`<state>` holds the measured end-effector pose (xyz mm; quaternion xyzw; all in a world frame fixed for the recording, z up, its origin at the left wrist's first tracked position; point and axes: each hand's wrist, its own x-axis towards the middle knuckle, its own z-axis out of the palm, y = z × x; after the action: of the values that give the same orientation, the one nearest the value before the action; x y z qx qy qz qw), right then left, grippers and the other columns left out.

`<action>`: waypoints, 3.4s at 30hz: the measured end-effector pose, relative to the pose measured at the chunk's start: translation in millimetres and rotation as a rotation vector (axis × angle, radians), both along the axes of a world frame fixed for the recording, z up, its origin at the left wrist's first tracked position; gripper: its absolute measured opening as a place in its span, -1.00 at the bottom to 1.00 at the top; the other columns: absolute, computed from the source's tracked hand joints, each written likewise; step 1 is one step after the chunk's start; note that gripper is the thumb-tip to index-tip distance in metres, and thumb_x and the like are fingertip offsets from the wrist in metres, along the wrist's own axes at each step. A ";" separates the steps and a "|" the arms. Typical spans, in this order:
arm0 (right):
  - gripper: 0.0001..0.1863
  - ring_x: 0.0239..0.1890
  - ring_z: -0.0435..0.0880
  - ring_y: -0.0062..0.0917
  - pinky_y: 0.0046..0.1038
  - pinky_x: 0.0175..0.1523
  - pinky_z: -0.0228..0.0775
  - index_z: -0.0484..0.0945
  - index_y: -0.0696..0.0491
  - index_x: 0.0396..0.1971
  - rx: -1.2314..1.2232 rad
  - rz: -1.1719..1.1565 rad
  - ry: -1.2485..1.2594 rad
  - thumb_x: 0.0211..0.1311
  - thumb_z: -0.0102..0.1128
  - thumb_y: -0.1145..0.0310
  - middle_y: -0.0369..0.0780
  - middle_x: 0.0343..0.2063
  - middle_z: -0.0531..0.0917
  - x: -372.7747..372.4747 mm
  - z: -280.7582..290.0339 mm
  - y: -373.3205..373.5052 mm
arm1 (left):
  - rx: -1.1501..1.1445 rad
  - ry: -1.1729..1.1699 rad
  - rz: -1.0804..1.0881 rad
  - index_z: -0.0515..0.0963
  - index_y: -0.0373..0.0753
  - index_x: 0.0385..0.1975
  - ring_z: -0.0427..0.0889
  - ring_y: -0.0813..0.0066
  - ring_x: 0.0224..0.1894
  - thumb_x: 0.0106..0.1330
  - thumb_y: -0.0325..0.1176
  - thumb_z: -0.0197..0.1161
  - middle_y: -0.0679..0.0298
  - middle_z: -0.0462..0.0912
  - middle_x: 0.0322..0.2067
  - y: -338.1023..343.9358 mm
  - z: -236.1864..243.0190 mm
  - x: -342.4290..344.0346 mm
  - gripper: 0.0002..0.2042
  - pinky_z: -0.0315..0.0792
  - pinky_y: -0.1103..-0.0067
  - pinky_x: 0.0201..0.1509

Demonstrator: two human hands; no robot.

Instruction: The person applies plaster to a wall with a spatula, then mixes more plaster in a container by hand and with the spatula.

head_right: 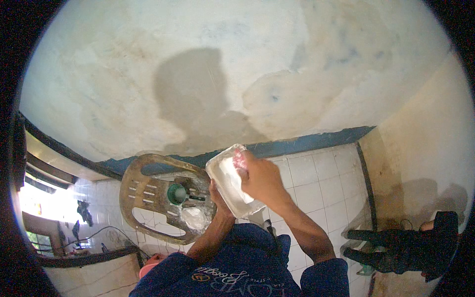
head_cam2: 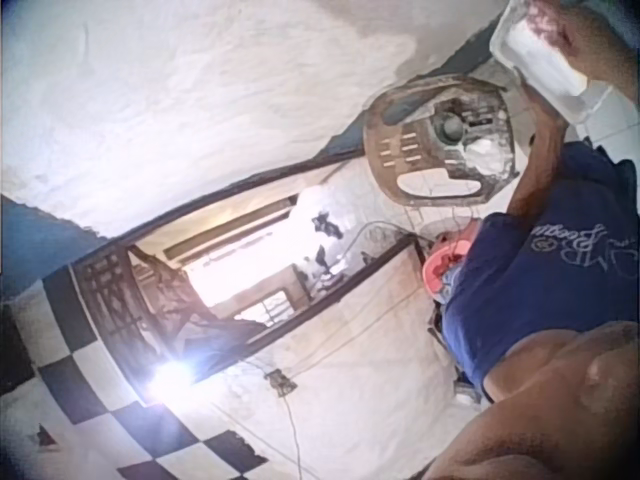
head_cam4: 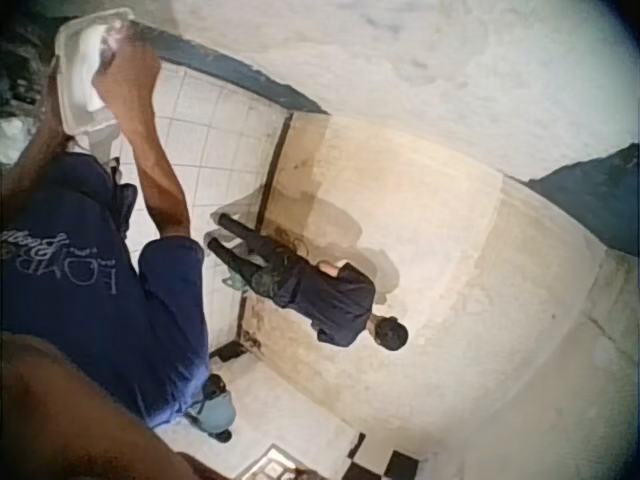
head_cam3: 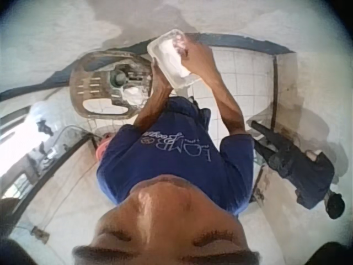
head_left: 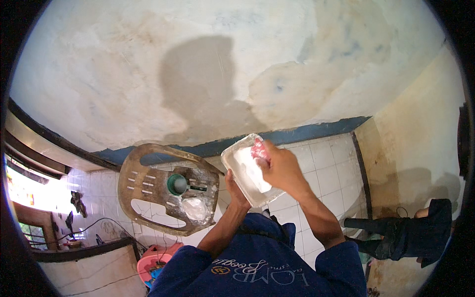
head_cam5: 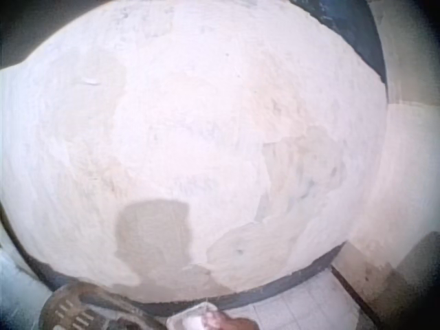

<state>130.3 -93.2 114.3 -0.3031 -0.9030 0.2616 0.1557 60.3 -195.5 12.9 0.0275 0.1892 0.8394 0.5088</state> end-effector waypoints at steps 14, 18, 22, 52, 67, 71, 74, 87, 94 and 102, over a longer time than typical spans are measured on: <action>-0.64 -0.46 0.58 -0.02 -0.11 -0.36 0.38 0.42 0.13 -0.16 0.030 -0.008 -0.004 0.01 0.21 0.37 0.02 -0.59 0.58 8.8 10.6 -3.8 | 0.058 -0.048 -0.012 0.08 -0.15 0.30 0.31 0.12 0.23 0.12 0.29 0.03 0.11 0.26 0.23 -1.8 -12.9 -3.1 -0.16 0.21 0.22 0.30; -0.67 -0.50 0.58 -0.02 -0.14 -0.39 0.37 0.42 0.14 -0.20 0.092 -0.052 0.062 0.02 0.22 0.40 0.01 -0.61 0.58 6.4 27.6 3.9 | 0.009 -0.036 0.012 0.06 -0.12 0.32 0.27 0.11 0.26 0.12 0.35 -0.01 0.11 0.22 0.26 -2.0 -2.3 -5.8 -0.14 0.20 0.20 0.31; -0.69 -0.53 0.58 -0.05 -0.14 -0.42 0.36 0.42 0.15 -0.20 0.191 -0.025 -0.030 0.02 0.18 0.41 -0.02 -0.63 0.58 -5.8 29.4 4.1 | -0.017 -0.020 0.011 0.05 -0.11 0.32 0.25 0.11 0.27 0.16 0.34 -0.06 0.13 0.18 0.28 -5.5 -5.1 -15.8 -0.17 0.19 0.20 0.31; -0.62 -0.41 0.56 -0.01 -0.12 -0.31 0.36 0.43 0.19 -0.12 -0.094 0.087 0.112 0.03 0.21 0.39 0.02 -0.56 0.58 -23.7 5.4 45.9 | 0.052 -0.061 0.065 0.17 -0.13 0.26 0.32 0.14 0.21 0.19 0.31 -0.09 0.13 0.30 0.19 32.6 -12.2 -26.7 -0.24 0.24 0.21 0.26; -0.66 -0.44 0.57 -0.01 -0.08 -0.35 0.38 0.41 0.15 -0.18 0.050 0.127 0.013 0.03 0.16 0.34 0.01 -0.55 0.58 -17.7 3.9 92.8 | -0.133 0.022 0.200 0.14 -0.13 0.27 0.35 0.13 0.19 0.13 0.35 -0.05 0.13 0.31 0.18 76.8 5.7 0.8 -0.18 0.27 0.23 0.25; -0.65 -0.44 0.58 -0.02 -0.08 -0.36 0.37 0.41 0.17 -0.18 0.015 0.268 0.056 0.02 0.17 0.36 -0.01 -0.55 0.59 -10.3 -6.1 94.5 | -0.049 0.051 0.256 0.21 -0.15 0.23 0.36 0.23 0.16 0.26 0.27 -0.18 0.15 0.36 0.12 89.6 7.9 9.8 -0.30 0.26 0.29 0.23; -0.67 -0.47 0.57 -0.01 -0.08 -0.39 0.36 0.40 0.17 -0.21 0.007 0.237 -0.006 0.01 0.17 0.37 0.00 -0.58 0.58 -0.5 5.1 103.7 | -0.040 0.096 0.249 0.18 -0.14 0.25 0.32 0.20 0.20 0.27 0.26 -0.19 0.14 0.32 0.15 93.5 -4.1 14.7 -0.31 0.23 0.29 0.26; -0.71 -0.51 0.57 -0.02 -0.09 -0.42 0.38 0.38 0.18 -0.26 0.021 0.210 0.101 0.03 0.15 0.37 0.03 -0.62 0.57 14.7 7.4 98.0 | 0.004 -0.003 0.274 0.18 -0.15 0.25 0.32 0.17 0.20 0.25 0.25 -0.17 0.13 0.30 0.18 104.7 -16.5 37.8 -0.30 0.19 0.27 0.29; -0.68 -0.48 0.59 -0.01 -0.08 -0.37 0.40 0.39 0.19 -0.21 0.018 0.161 0.032 0.05 0.12 0.36 0.05 -0.57 0.58 11.8 -1.1 79.0 | 0.053 0.018 0.220 0.16 -0.15 0.26 0.28 0.17 0.23 0.26 0.24 -0.15 0.13 0.29 0.19 89.6 -12.3 28.6 -0.30 0.14 0.28 0.33; -0.62 -0.48 0.59 -0.01 -0.10 -0.36 0.41 0.38 0.18 -0.13 0.009 0.162 0.021 0.04 0.15 0.35 0.04 -0.56 0.59 -11.1 -1.4 51.7 | 0.091 -0.021 0.151 0.15 -0.12 0.27 0.29 0.19 0.23 0.27 0.23 -0.19 0.15 0.29 0.20 68.2 -11.1 8.3 -0.31 0.14 0.28 0.33</action>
<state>119.1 -41.5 113.0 -0.2256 -0.9241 0.2723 0.1448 68.6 -127.2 1.7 0.0275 0.1473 0.8834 0.4441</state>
